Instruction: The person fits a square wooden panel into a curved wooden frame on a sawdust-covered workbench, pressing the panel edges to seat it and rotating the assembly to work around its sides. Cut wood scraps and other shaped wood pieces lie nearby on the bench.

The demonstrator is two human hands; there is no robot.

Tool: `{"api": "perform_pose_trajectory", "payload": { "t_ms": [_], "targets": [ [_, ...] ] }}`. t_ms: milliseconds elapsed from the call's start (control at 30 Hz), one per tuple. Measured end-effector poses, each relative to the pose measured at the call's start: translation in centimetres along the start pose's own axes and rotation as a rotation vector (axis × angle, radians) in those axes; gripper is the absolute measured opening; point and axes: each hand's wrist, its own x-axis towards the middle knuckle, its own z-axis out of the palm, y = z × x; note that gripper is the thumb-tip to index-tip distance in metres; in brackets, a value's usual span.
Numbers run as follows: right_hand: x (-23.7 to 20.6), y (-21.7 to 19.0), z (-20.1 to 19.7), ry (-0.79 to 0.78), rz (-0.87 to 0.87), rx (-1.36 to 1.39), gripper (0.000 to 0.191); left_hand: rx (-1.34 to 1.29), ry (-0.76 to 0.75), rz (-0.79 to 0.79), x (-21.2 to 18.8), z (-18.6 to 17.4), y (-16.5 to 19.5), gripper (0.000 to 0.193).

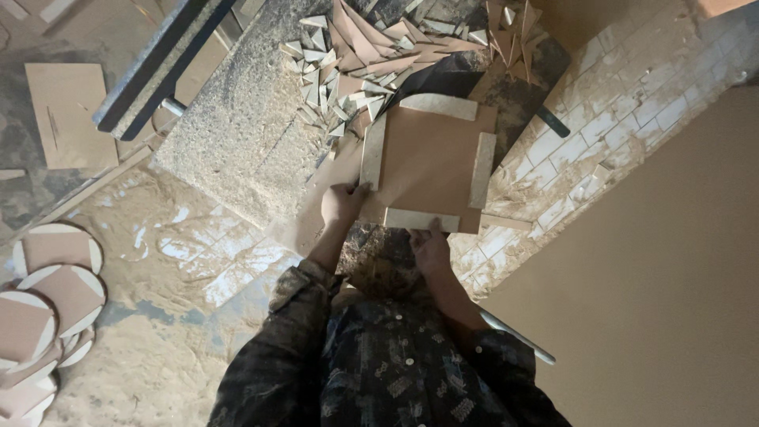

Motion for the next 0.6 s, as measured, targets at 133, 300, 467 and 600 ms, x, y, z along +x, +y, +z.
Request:
{"api": "perform_pose_trajectory", "payload": {
  "t_ms": [133, 300, 467, 600],
  "targets": [
    [0.2, -0.7, 1.1, -0.031, 0.016, 0.075, 0.054, 0.037, 0.038, 0.079, 1.3, 0.5, 1.3, 0.054],
    [-0.2, -1.3, 1.9, -0.107, 0.0, 0.082, 0.059, 0.036, 0.026, 0.129, 2.1, 0.4, 2.0, 0.053],
    [-1.2, 0.7, -0.1, -0.155, 0.014, -0.032, 0.057, 0.083, 0.055, 0.11, 0.2, -1.0, -0.9, 0.054],
    [-0.8, 2.4, -0.9, -0.14, 0.077, 0.008, 0.056, 0.07, 0.027, 0.042, -0.1, -1.6, -1.6, 0.052]
  ]
}}
